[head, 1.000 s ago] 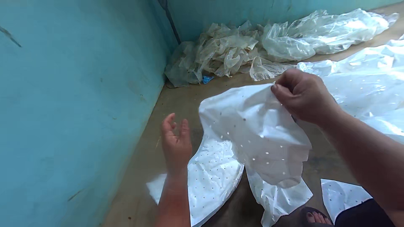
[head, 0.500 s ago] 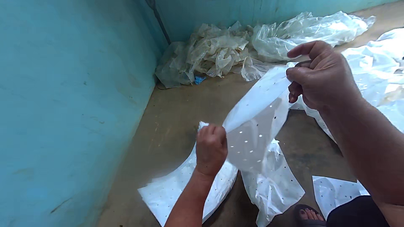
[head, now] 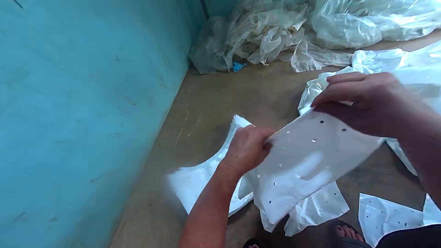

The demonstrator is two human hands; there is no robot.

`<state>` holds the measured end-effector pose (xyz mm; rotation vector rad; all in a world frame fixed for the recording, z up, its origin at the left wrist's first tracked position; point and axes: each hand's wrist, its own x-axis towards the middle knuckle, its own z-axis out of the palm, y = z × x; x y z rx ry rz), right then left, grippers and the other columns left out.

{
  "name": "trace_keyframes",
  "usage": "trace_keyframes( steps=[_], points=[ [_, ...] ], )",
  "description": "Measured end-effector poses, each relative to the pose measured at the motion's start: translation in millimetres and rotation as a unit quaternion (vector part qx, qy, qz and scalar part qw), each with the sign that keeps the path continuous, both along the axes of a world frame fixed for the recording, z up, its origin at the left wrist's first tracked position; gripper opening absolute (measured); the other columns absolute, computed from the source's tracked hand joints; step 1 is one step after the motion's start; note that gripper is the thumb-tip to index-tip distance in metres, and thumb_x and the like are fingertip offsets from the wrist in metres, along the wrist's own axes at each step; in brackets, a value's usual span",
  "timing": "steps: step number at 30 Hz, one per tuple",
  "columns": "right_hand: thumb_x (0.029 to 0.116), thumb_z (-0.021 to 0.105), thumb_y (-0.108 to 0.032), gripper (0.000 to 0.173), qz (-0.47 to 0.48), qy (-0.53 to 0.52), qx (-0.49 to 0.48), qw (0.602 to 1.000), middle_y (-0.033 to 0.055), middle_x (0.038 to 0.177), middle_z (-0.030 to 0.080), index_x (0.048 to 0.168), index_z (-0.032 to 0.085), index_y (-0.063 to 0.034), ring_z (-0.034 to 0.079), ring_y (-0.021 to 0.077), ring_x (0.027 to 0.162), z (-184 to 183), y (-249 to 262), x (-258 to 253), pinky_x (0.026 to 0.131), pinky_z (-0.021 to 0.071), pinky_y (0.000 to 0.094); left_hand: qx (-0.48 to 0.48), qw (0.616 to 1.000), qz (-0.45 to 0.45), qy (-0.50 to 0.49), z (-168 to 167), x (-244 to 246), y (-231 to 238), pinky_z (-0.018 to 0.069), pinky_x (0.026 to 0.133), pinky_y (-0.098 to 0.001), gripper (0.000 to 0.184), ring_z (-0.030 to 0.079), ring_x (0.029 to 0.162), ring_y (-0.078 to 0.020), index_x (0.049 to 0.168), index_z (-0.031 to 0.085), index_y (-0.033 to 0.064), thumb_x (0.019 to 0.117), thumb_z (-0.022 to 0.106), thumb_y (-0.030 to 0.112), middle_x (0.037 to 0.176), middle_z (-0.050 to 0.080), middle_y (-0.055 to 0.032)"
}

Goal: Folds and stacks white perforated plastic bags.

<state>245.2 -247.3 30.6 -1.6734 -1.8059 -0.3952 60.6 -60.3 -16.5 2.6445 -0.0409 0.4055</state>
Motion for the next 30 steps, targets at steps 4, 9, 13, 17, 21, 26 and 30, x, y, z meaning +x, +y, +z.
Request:
trace_keyframes(
  steps=[4, 9, 13, 17, 21, 26, 30],
  points=[
    [0.0976, 0.055, -0.015, 0.023, -0.025, 0.007, 0.005, 1.0, 0.0058, 0.085, 0.069, 0.088, 0.072, -0.003, 0.063, 0.0053, 0.084, 6, -15, 30, 0.082, 0.0515, 0.0233, -0.159, 0.983, 0.048, 0.073, 1, -16, 30, 0.0542, 0.072, -0.0358, 0.005, 0.064, 0.076, -0.0152, 0.092, 0.07, -0.0011, 0.0932, 0.067, 0.002, 0.084, 0.067, -0.0092],
    [0.0956, 0.064, -0.01, 0.021, -0.082, 0.04, -0.087, 0.992, 0.0294, 0.104, 0.068, 0.102, 0.069, 0.0087, 0.066, 0.0483, 0.098, 1, -13, 35, 0.084, 0.0495, 0.0678, -0.076, 0.99, 0.068, -0.098, 11, -14, 14, 0.0556, 0.07, -0.0326, 0.005, 0.065, 0.074, -0.016, 0.094, 0.07, -0.0016, 0.0935, 0.067, 0.002, 0.083, 0.068, -0.0104],
    [0.0887, 0.071, -0.02, 0.026, 0.041, 0.038, -0.064, 0.996, 0.0121, 0.095, 0.073, 0.105, 0.074, -0.0002, 0.071, 0.0281, 0.09, -14, 19, -20, 0.094, 0.0517, 0.0565, -0.057, 0.977, 0.006, -0.205, 21, 3, -17, 0.0586, 0.075, -0.0334, 0.02, 0.069, 0.079, -0.0184, 0.111, 0.069, -0.0058, 0.0922, 0.067, 0.001, 0.089, 0.071, -0.0125],
    [0.0963, 0.058, -0.015, 0.022, 0.014, 0.032, 0.009, 0.999, 0.0054, 0.079, 0.068, 0.087, 0.072, -0.0017, 0.067, 0.0143, 0.078, -7, 12, -7, 0.083, 0.0563, 0.0384, -0.042, 0.978, 0.044, -0.198, 41, -33, 7, 0.0531, 0.097, -0.0383, 0.049, 0.064, 0.111, -0.0221, 0.125, 0.063, -0.0038, 0.0954, 0.068, 0.034, 0.119, 0.067, -0.0162],
    [0.0975, 0.059, -0.018, 0.024, -0.07, 0.053, 0.054, 0.995, 0.0098, 0.087, 0.07, 0.094, 0.072, 0.0027, 0.062, 0.0021, 0.08, 2, -3, 10, 0.077, 0.0511, 0.0178, -0.023, 0.979, 0.031, -0.199, 40, -65, 40, 0.0494, 0.102, -0.0362, 0.06, 0.061, 0.118, -0.0188, 0.105, 0.069, 0.0019, 0.086, 0.071, 0.059, 0.115, 0.069, -0.0109],
    [0.096, 0.062, -0.017, 0.021, -0.047, 0.08, 0.072, 0.993, 0.0049, 0.091, 0.07, 0.093, 0.072, 0.0012, 0.06, -0.0081, 0.088, 4, -2, 11, 0.085, 0.0472, 0.0086, 0.051, 0.974, 0.087, -0.202, 34, -58, 43, 0.0472, 0.104, -0.0446, 0.015, 0.063, 0.116, -0.0306, 0.087, 0.07, -0.0003, 0.0924, 0.067, 0.013, 0.107, 0.071, -0.0152],
    [0.0931, 0.062, -0.014, 0.018, -0.045, 0.043, -0.005, 0.998, 0.005, 0.08, 0.068, 0.084, 0.073, -0.0029, 0.062, 0.0128, 0.08, -3, -4, 30, 0.08, 0.052, 0.0348, 0.06, 0.968, 0.111, -0.218, 37, -63, 48, 0.0522, 0.095, -0.0426, 0.013, 0.068, 0.097, -0.0263, 0.09, 0.062, -0.0027, 0.0978, 0.056, 0.006, 0.092, 0.068, -0.0148]
  ],
)
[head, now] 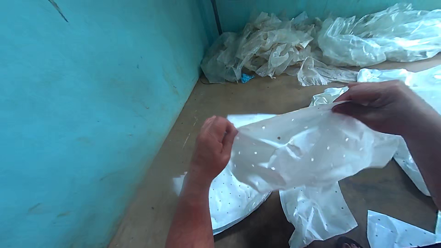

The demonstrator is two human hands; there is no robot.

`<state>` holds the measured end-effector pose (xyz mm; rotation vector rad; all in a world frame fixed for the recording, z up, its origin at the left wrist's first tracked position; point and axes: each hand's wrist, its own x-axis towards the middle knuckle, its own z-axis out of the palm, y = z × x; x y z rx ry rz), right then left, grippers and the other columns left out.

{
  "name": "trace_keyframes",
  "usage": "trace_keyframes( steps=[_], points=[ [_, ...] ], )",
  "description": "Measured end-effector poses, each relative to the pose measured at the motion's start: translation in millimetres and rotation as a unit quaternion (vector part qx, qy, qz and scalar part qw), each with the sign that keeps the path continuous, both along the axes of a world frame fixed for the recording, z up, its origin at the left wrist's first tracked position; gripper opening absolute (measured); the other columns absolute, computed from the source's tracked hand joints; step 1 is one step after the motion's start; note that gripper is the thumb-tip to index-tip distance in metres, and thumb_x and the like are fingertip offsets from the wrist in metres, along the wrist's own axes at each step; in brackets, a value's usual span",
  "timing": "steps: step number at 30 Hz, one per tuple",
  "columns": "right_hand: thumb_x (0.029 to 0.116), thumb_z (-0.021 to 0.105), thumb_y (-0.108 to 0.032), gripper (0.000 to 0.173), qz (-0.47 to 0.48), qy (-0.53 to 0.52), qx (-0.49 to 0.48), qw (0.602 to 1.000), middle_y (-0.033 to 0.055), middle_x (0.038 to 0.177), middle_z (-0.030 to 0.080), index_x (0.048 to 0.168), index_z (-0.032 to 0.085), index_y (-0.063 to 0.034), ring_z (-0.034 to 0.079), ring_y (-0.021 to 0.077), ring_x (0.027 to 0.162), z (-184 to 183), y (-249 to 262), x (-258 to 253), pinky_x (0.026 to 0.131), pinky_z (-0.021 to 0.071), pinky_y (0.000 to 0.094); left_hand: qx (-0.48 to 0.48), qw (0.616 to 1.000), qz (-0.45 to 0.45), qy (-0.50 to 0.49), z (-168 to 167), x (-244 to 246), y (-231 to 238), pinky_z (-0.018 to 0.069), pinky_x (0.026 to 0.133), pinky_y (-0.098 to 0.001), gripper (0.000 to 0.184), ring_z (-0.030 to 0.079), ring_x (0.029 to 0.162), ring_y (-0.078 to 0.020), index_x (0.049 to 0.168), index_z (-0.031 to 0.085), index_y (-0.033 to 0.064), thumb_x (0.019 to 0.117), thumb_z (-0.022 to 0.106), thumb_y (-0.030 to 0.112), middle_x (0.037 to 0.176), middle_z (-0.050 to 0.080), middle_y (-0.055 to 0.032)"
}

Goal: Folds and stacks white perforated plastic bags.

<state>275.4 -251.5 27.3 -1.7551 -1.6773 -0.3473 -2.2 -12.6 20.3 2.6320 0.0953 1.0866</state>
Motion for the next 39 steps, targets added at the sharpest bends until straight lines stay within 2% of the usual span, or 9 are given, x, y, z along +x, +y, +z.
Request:
trace_keyframes(
  steps=[3, 6, 11, 14, 19, 22, 28, 33, 39],
  points=[
    [0.093, 0.067, -0.012, 0.015, 0.006, -0.008, -0.063, 0.998, 0.0163, 0.093, 0.071, 0.094, 0.073, 0.0013, 0.068, 0.035, 0.09, 0, 8, -9, 0.081, 0.0519, 0.0577, 0.056, 0.997, 0.033, -0.042, -3, 15, -19, 0.0546, 0.069, -0.0402, 0.016, 0.066, 0.077, -0.0278, 0.088, 0.062, -0.0049, 0.0992, 0.055, 0.005, 0.084, 0.065, -0.0173],
    [0.0926, 0.067, -0.033, 0.046, 0.085, 0.009, -0.053, 0.995, 0.0141, 0.117, 0.071, 0.123, 0.067, 0.0011, 0.068, 0.0271, 0.109, 13, 20, -54, 0.099, 0.0527, 0.0499, 0.082, 0.989, -0.062, -0.106, -5, 40, -50, 0.0542, 0.074, -0.0392, 0.017, 0.068, 0.079, -0.0258, 0.083, 0.067, -0.0008, 0.0961, 0.058, 0.005, 0.08, 0.067, -0.0145],
    [0.093, 0.063, -0.015, 0.015, 0.095, 0.004, 0.053, 0.994, 0.0035, 0.083, 0.07, 0.087, 0.072, -0.0039, 0.067, 0.013, 0.086, 3, 32, -67, 0.093, 0.0533, 0.0397, 0.005, 0.993, -0.005, -0.12, 4, 40, -47, 0.0497, 0.098, -0.0416, 0.034, 0.065, 0.108, -0.0293, 0.104, 0.068, -0.0044, 0.0985, 0.065, 0.029, 0.109, 0.069, -0.02],
    [0.095, 0.064, -0.015, 0.016, 0.018, 0.011, 0.097, 0.995, 0.0082, 0.09, 0.069, 0.092, 0.07, -0.0004, 0.065, 0.0103, 0.088, 8, 24, -59, 0.084, 0.054, 0.0271, -0.18, 0.971, 0.156, -0.035, 3, 17, -23, 0.0507, 0.097, -0.05, 0.047, 0.062, 0.115, -0.0346, 0.123, 0.058, -0.0099, 0.1056, 0.053, 0.034, 0.122, 0.063, -0.0254],
    [0.0913, 0.069, -0.02, 0.017, 0.044, 0.018, 0.121, 0.991, 0.0045, 0.085, 0.067, 0.088, 0.07, -0.0032, 0.063, 0.0084, 0.087, 0, 29, -76, 0.084, 0.0518, 0.0248, -0.585, 0.81, 0.026, 0.031, -4, 19, -19, 0.0606, 0.072, -0.0274, 0.044, 0.069, 0.077, -0.0058, 0.112, 0.062, 0.0075, 0.1098, 0.037, 0.044, 0.087, 0.07, 0.0024],
    [0.0946, 0.067, -0.024, 0.023, 0.072, 0.032, 0.125, 0.989, 0.0, 0.081, 0.065, 0.083, 0.069, -0.0044, 0.061, -0.0014, 0.081, -2, 32, -78, 0.076, 0.0501, 0.013, -0.506, 0.858, 0.085, 0.029, -9, 24, -26, 0.0609, 0.067, -0.0295, 0.02, 0.07, 0.07, -0.0092, 0.113, 0.063, 0.004, 0.1028, 0.062, 0.021, 0.084, 0.071, -0.0034],
    [0.0999, 0.058, -0.019, 0.024, 0.056, 0.036, 0.139, 0.988, -0.0011, 0.081, 0.062, 0.085, 0.068, -0.0025, 0.056, -0.0053, 0.078, 3, 30, -79, 0.071, 0.0464, 0.0082, -0.227, 0.956, 0.187, 0.008, -29, 31, -22, 0.0556, 0.06, -0.04, 0.071, 0.064, 0.068, -0.0239, 0.155, 0.03, -0.001, 0.0966, 0.067, 0.013, 0.12, 0.063, -0.0233],
    [0.0888, 0.079, -0.025, 0.036, 0.043, 0.11, -0.116, 0.986, 0.017, 0.109, 0.067, 0.113, 0.069, 0.0001, 0.068, 0.0277, 0.093, -17, 43, -79, 0.081, 0.0579, 0.0476, -0.385, 0.897, 0.12, 0.179, -70, 47, -18, 0.0597, 0.079, -0.044, 0.091, 0.07, 0.091, -0.0285, 0.159, 0.027, 0.0056, 0.086, 0.082, 0.013, 0.148, 0.045, -0.0272],
    [0.0794, 0.089, -0.017, 0.049, -0.009, 0.089, -0.238, 0.967, 0.0193, 0.117, 0.064, 0.121, 0.068, -0.0024, 0.064, 0.0372, 0.104, -40, 48, -61, 0.086, 0.0545, 0.0547, -0.359, 0.909, 0.141, 0.156, -80, 49, -11, 0.0559, 0.085, -0.0439, 0.041, 0.069, 0.093, -0.028, 0.14, 0.051, -0.0049, 0.0995, 0.054, -0.002, 0.113, 0.068, -0.022]
  ],
)
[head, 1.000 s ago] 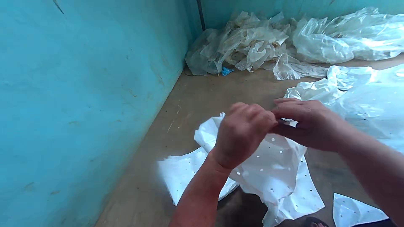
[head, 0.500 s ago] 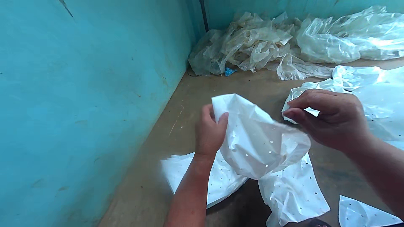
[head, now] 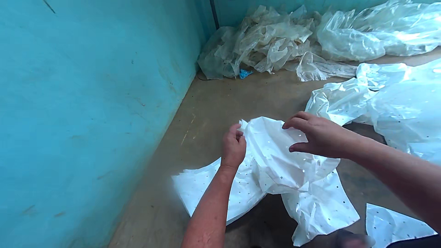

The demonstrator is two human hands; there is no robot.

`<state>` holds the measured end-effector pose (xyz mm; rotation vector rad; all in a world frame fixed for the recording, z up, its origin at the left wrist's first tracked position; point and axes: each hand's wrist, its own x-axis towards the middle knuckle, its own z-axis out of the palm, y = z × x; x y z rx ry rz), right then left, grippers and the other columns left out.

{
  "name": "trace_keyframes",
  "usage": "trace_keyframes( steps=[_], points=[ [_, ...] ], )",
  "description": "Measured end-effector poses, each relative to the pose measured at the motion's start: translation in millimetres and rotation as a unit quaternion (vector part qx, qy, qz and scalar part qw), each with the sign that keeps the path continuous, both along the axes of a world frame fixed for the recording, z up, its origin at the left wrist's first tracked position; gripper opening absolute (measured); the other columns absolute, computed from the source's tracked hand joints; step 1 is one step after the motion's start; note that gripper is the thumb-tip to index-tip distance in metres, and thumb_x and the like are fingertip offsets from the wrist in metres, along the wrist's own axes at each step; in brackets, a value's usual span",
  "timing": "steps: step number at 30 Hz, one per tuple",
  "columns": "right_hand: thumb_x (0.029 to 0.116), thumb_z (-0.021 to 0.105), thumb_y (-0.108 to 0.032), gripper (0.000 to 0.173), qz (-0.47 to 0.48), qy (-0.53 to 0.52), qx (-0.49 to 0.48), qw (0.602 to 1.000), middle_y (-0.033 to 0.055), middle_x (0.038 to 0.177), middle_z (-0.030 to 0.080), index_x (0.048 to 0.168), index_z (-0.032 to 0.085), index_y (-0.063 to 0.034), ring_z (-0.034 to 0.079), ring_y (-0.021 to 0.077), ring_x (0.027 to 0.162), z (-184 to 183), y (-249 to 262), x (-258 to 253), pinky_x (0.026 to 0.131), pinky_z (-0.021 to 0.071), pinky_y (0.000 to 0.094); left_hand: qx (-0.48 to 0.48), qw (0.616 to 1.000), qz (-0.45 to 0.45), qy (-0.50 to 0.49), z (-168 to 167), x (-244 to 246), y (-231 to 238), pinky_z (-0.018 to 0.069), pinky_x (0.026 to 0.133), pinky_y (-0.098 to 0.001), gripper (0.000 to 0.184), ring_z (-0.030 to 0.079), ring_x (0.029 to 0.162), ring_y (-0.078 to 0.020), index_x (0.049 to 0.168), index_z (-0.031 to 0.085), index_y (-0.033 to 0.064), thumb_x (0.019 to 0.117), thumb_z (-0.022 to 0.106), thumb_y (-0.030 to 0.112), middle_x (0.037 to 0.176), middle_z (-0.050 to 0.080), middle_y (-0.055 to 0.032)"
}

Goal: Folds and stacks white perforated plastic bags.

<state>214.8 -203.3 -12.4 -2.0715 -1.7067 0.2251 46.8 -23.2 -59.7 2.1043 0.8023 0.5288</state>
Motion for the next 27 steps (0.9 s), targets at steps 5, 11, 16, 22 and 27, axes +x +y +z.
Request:
trace_keyframes(
  steps=[5, 11, 16, 22, 27],
  points=[
    [0.0896, 0.074, 0.001, 0.019, -0.04, 0.006, 0.088, 0.995, 0.0207, 0.1, 0.07, 0.108, 0.068, 0.0042, 0.07, 0.0366, 0.09, -29, 4, 15, 0.081, 0.056, 0.0558, -0.003, 0.999, -0.006, -0.04, -11, 6, -4, 0.0557, 0.076, -0.0362, 0.04, 0.066, 0.081, -0.0195, 0.137, 0.053, -0.0053, 0.0969, 0.057, -0.005, 0.103, 0.068, -0.0175],
    [0.094, 0.062, -0.006, 0.022, 0.007, -0.064, 0.239, 0.969, 0.014, 0.088, 0.072, 0.113, 0.071, 0.0022, 0.07, 0.025, 0.072, -7, -4, -8, 0.066, 0.0578, 0.0426, -0.036, 0.998, 0.036, 0.022, 0, 10, -7, 0.0548, 0.083, -0.0507, 0.047, 0.067, 0.089, -0.0323, 0.122, 0.06, -0.0097, 0.097, 0.071, 0.029, 0.103, 0.068, -0.0231],
    [0.0957, 0.057, -0.01, 0.029, 0.071, -0.125, 0.28, 0.949, 0.0132, 0.086, 0.074, 0.116, 0.072, 0.0033, 0.07, 0.0237, 0.073, 4, -12, -17, 0.069, 0.0572, 0.0356, 0.114, 0.992, 0.055, -0.002, 3, 11, -5, 0.0553, 0.077, -0.0534, 0.029, 0.069, 0.081, -0.0344, 0.118, 0.066, -0.0072, 0.1033, 0.057, 0.016, 0.091, 0.07, -0.0217],
    [0.098, 0.057, -0.011, 0.03, 0.05, -0.145, 0.278, 0.948, 0.015, 0.091, 0.075, 0.12, 0.071, 0.0036, 0.071, 0.0254, 0.077, 15, -20, -16, 0.073, 0.0582, 0.0365, 0.086, 0.995, 0.06, -0.008, 16, 3, 1, 0.0482, 0.063, -0.0441, 0.03, 0.056, 0.063, -0.0242, 0.094, 0.066, -0.0059, 0.1071, 0.053, 0.018, 0.07, 0.059, -0.0143],
    [0.0984, 0.06, -0.013, 0.019, -0.029, -0.076, 0.241, 0.967, 0.0111, 0.084, 0.071, 0.098, 0.072, 0.002, 0.067, 0.0126, 0.074, 27, -34, 25, 0.07, 0.0569, 0.0313, -0.198, 0.966, -0.023, -0.164, 49, -31, 17, 0.0571, 0.07, -0.0232, 0.028, 0.064, 0.072, -0.0014, 0.098, 0.065, 0.0071, 0.1099, 0.044, 0.021, 0.08, 0.066, 0.0054]
  ],
)
